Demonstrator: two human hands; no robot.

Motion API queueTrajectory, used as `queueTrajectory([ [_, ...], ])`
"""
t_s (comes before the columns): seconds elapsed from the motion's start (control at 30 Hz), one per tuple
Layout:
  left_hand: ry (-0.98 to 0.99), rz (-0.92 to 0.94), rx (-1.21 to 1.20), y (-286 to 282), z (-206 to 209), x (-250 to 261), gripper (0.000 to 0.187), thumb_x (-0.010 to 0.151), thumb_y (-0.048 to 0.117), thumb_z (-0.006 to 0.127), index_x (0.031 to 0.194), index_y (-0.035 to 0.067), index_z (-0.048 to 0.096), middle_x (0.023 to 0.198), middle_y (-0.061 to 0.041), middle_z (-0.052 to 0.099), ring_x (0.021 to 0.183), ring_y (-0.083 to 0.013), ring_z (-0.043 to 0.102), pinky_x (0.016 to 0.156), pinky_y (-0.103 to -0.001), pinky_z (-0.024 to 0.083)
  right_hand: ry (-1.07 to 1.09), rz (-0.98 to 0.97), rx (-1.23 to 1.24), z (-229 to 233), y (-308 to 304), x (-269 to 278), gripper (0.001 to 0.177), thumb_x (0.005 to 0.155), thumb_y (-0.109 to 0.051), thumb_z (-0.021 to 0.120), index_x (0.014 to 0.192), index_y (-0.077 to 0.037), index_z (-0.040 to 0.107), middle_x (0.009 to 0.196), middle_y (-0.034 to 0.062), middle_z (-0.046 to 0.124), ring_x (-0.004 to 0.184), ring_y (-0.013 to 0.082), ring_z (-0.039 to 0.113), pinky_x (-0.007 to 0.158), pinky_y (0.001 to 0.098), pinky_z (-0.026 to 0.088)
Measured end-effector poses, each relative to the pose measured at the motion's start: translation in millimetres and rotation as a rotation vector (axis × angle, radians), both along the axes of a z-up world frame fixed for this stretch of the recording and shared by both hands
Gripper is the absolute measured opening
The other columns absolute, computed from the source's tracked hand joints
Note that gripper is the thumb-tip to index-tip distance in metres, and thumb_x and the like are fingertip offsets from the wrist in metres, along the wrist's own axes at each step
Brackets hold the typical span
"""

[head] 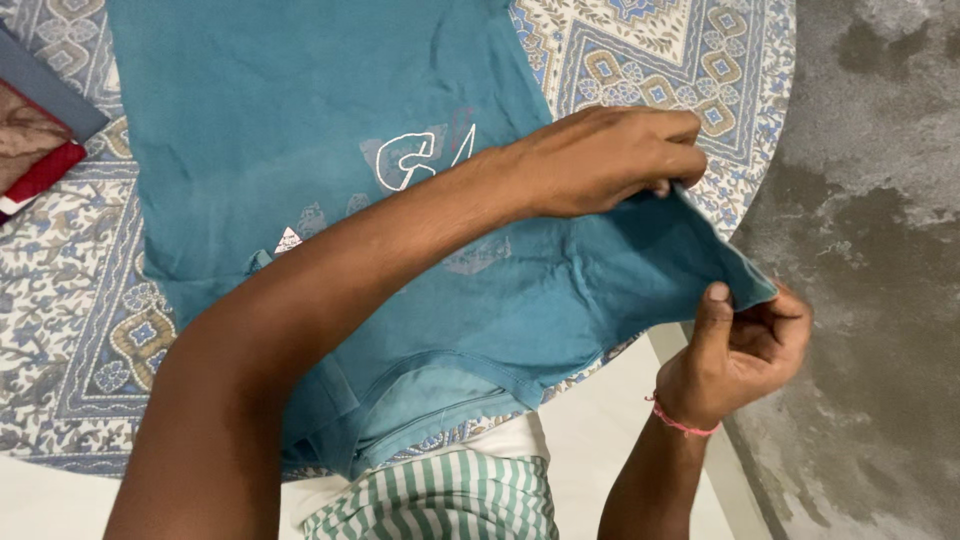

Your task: The person smooths a blue t-shirt by hand on a bed, folds the sleeves and sides, and rolls it into a rectangle. The person then spreads out green cargo pants, folds them in half, and rolls them into a bundle before placing them on a stack.

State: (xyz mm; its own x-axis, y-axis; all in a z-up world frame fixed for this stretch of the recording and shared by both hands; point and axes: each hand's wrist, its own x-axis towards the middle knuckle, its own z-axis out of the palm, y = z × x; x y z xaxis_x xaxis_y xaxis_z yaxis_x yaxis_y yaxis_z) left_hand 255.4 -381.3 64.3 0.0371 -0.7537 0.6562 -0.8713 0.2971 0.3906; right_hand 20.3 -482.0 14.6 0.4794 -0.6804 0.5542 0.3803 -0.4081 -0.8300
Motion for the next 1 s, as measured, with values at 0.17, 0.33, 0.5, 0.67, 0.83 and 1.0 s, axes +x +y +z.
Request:
queueTrajectory([
  [0.17, -0.172, 0.026, -0.076, 5, 3, 0, 0.012, 0.091, 0.01, 0.071, 0.092, 0.006, 0.06, 0.096, -0.006, 0.058, 0.092, -0.0255, 0.064, 0.074, -0.042, 0.052, 0.035, 0.003, -0.037, 2, 4, -5, 0.017, 0.109, 0.004, 0.071, 0.117, 0.0, 0.056, 0.115, 0.0121, 0.065, 0.099, 0.0125, 0.066, 0.088, 0.0232, 0.056],
  [0.33, -0.225, 0.101, -0.133, 18, 6, 5, 0.009, 0.093, 0.009, 0.069, 0.093, 0.005, 0.061, 0.097, -0.007, 0.057, 0.094, -0.0243, 0.063, 0.076, -0.04, 0.053, 0.055, 0.015, -0.065, 1, 12, 2, 0.013, 0.108, 0.008, 0.067, 0.113, 0.002, 0.057, 0.117, 0.0122, 0.063, 0.102, 0.012, 0.065, 0.093, 0.0234, 0.056],
  [0.5, -0.238, 0.138, -0.121, 46, 5, 4, 0.006, 0.095, 0.008, 0.068, 0.099, 0.006, 0.063, 0.101, -0.006, 0.058, 0.097, -0.0243, 0.063, 0.079, -0.039, 0.054, 0.127, -0.004, -0.155, 1, 28, -3, 0.01, 0.106, 0.001, 0.066, 0.113, 0.003, 0.058, 0.114, 0.0115, 0.062, 0.092, 0.0106, 0.059, 0.084, 0.022, 0.05],
  [0.67, -0.227, 0.145, 0.016, 73, -4, -4, 0.02, 0.095, 0.007, 0.067, 0.114, 0.008, 0.066, 0.109, -0.009, 0.06, 0.106, -0.0263, 0.062, 0.087, -0.04, 0.054, 0.197, 0.051, -0.391, 10, 51, -7, 0.02, 0.102, -0.014, 0.065, 0.11, 0.004, 0.061, 0.111, 0.0136, 0.061, 0.098, 0.0167, 0.063, 0.085, 0.0263, 0.052],
  [0.83, -0.313, 0.232, 0.007, 61, -24, -6, 0.073, 0.071, -0.003, 0.063, 0.138, 0.025, 0.063, 0.134, -0.008, 0.06, 0.124, -0.026, 0.057, 0.094, -0.038, 0.049, 0.255, 0.027, -0.563, 19, 68, -2, 0.018, 0.099, -0.011, 0.065, 0.103, 0.006, 0.061, 0.108, 0.0187, 0.065, 0.096, 0.0221, 0.065, 0.083, 0.0288, 0.052],
  [1.0, -0.062, 0.176, 0.301, 70, -27, -10, 0.065, 0.078, 0.014, 0.078, 0.14, 0.015, 0.059, 0.131, -0.012, 0.06, 0.123, -0.0305, 0.057, 0.099, -0.045, 0.047, 0.228, 0.042, -0.389, 11, 68, -1, 0.016, 0.106, -0.01, 0.064, 0.108, 0.005, 0.059, 0.108, 0.0172, 0.065, 0.096, 0.019, 0.065, 0.084, 0.027, 0.053],
])
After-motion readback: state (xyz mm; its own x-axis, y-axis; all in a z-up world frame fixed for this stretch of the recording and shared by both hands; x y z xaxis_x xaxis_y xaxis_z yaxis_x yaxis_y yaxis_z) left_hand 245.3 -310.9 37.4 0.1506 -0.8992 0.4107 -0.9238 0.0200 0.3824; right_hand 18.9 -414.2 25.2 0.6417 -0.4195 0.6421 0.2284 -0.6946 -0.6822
